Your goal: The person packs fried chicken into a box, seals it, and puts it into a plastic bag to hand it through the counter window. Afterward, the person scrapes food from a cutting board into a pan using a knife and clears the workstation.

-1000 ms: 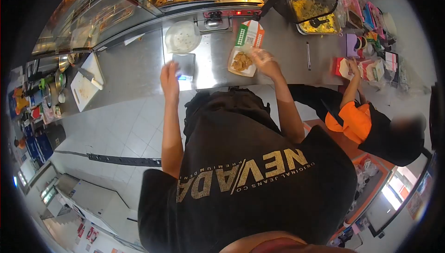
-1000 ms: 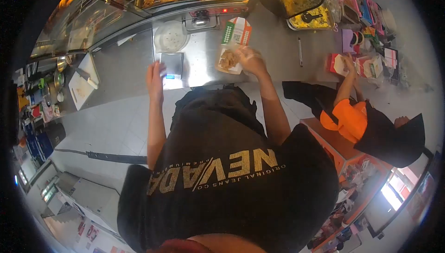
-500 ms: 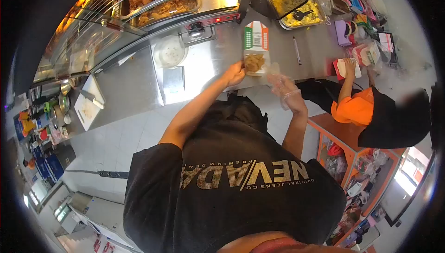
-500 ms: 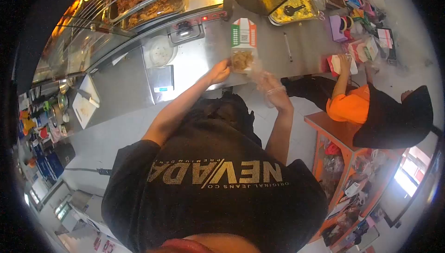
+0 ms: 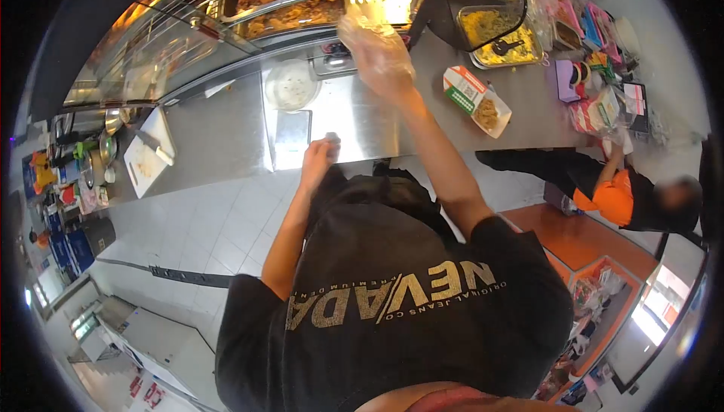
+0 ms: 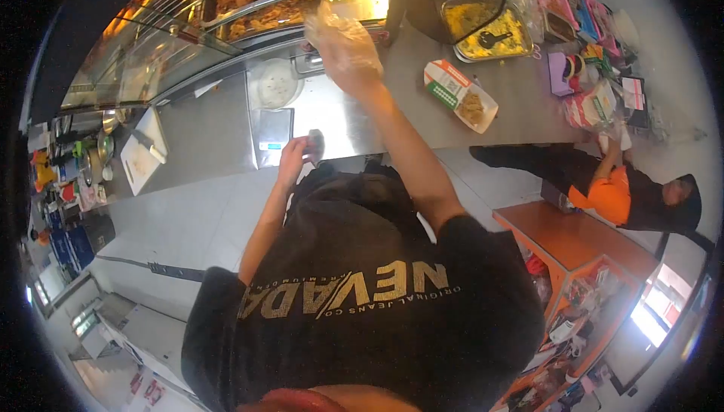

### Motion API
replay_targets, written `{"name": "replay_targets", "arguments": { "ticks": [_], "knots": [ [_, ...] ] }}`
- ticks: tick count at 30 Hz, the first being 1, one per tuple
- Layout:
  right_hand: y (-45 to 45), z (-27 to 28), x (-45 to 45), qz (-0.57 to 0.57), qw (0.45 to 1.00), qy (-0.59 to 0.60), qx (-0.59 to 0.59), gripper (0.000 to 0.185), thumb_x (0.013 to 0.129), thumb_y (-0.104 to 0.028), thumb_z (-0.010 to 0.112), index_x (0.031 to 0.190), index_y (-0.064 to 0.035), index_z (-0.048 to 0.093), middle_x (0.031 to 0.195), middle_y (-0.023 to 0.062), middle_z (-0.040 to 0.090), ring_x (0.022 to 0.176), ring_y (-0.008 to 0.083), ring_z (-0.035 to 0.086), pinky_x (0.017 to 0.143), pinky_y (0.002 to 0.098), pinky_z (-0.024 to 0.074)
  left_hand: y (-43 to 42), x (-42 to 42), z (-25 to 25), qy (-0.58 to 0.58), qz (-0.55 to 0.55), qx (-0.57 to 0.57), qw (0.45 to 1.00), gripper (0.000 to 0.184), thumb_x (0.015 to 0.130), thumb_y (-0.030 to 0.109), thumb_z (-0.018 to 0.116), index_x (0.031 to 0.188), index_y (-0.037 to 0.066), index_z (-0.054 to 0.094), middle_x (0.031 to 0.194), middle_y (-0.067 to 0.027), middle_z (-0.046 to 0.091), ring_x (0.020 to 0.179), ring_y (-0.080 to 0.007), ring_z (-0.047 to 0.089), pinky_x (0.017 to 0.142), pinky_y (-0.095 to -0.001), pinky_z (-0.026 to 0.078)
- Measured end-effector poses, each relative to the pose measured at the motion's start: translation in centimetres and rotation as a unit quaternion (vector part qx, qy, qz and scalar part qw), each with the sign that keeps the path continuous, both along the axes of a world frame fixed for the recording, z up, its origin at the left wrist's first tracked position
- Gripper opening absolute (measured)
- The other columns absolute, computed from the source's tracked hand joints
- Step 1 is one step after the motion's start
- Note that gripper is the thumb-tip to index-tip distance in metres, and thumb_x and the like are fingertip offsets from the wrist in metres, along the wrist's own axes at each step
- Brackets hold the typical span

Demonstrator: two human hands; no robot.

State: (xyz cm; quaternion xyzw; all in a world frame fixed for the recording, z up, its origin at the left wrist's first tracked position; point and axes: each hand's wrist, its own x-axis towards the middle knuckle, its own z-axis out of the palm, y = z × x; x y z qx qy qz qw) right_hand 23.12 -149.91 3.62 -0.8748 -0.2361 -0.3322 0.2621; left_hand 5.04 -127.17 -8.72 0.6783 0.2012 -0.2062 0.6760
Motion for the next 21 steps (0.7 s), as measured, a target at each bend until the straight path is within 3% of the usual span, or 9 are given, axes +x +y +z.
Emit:
{"name": "replay_targets", "arguments": {
  "ticks": [2,5,7,10,13,16,18,20,21],
  "knots": [
    [3.5,2.8,4.0,-0.016,0.994,0.058,-0.087,0.029,0.094,-0.011,0.055,0.12,-0.0127,0.068,0.113,0.0127,0.07,0.095,0.0317,0.066,0.085,0.0402,0.0518,2.9,-1.6,-0.3,0.013,0.056,0.016,0.998,0.03,0.102,0.026,0.05,0.117,0.001,0.06,0.105,-0.0085,0.066,0.091,-0.0162,0.062,0.075,-0.0304,0.05],
    [8.7,-5.5,13.0,-0.003,0.954,0.299,-0.032,0.027,0.092,-0.026,0.056,0.089,-0.0052,0.074,0.095,0.0157,0.073,0.087,0.0333,0.071,0.068,0.046,0.0567,7.1,-5.6,-1.6,0.015,0.126,0.015,0.992,0.036,0.103,0.03,0.048,0.124,0.002,0.057,0.112,-0.0112,0.066,0.1,-0.0215,0.065,0.079,-0.0338,0.052],
    [9.6,-3.8,14.0,-0.048,0.909,0.408,-0.065,0.026,0.09,-0.022,0.054,0.092,-0.0065,0.076,0.097,0.0159,0.074,0.089,0.0319,0.072,0.066,0.0465,0.0577,10.2,-8.8,-4.9,0.042,0.169,-0.006,0.985,0.042,0.102,0.034,0.047,0.129,0.003,0.054,0.12,-0.0143,0.064,0.107,-0.026,0.064,0.085,-0.0376,0.052],
    [10.4,-3.2,15.2,-0.125,0.901,0.378,-0.171,0.048,0.097,-0.047,0.048,0.089,-0.0082,0.076,0.084,0.0142,0.073,0.081,0.0249,0.073,0.069,0.0408,0.0584,12.8,-13.5,-6.9,0.117,0.242,0.009,0.963,0.049,0.1,0.038,0.046,0.132,0.001,0.052,0.129,-0.0177,0.06,0.113,-0.0298,0.061,0.092,-0.0419,0.05],
    [10.9,-1.6,14.8,-0.125,0.893,0.42,-0.098,0.029,0.09,-0.018,0.055,0.106,-0.0069,0.075,0.103,0.016,0.073,0.092,0.0315,0.071,0.069,0.0483,0.0575,15.5,-18.3,-9.7,0.192,0.25,0.055,0.947,0.049,0.099,0.034,0.051,0.132,-0.002,0.051,0.131,-0.0188,0.059,0.115,-0.0309,0.061,0.094,-0.0424,0.05],
    [9.2,2.1,10.8,0.019,0.913,0.387,-0.125,0.032,0.092,-0.019,0.053,0.116,-0.009,0.072,0.107,0.0145,0.071,0.1,0.0307,0.068,0.078,0.0477,0.0554,15.3,-19.0,-8.0,0.179,0.198,0.144,0.953,0.047,0.099,0.032,0.053,0.129,-0.003,0.051,0.131,-0.0192,0.058,0.114,-0.0309,0.061,0.094,-0.0416,0.049],
    [10.0,0.0,4.2,0.003,0.978,0.104,0.179,0.032,0.095,-0.024,0.05,0.116,-0.012,0.071,0.11,0.014,0.068,0.108,0.0292,0.063,0.089,0.0456,0.0511,12.5,-15.2,-3.3,0.13,0.324,0.076,0.934,0.045,0.098,0.03,0.055,0.128,-0.004,0.051,0.129,-0.0188,0.058,0.112,-0.0305,0.061,0.093,-0.0414,0.049],
    [11.4,-3.1,-1.0,0.021,0.978,0.062,0.198,0.034,0.099,-0.034,0.049,0.114,-0.0144,0.071,0.114,0.0136,0.067,0.114,0.0284,0.06,0.096,0.0438,0.0469,9.2,-10.3,1.7,-0.019,0.278,0.163,0.946,0.044,0.096,0.028,0.064,0.127,-0.001,0.052,0.126,-0.0163,0.056,0.112,-0.0273,0.056,0.094,-0.0426,0.047],
    [11.8,-2.2,-4.5,0.075,0.952,0.187,0.23,0.034,0.1,-0.032,0.05,0.121,-0.0118,0.067,0.117,0.0156,0.066,0.115,0.0307,0.06,0.098,0.0429,0.0467,6.1,-7.7,5.4,-0.117,0.253,0.236,0.931,0.045,0.094,0.027,0.068,0.127,0.0,0.052,0.125,-0.0159,0.055,0.113,-0.0268,0.054,0.095,-0.0432,0.046]
  ]
}}
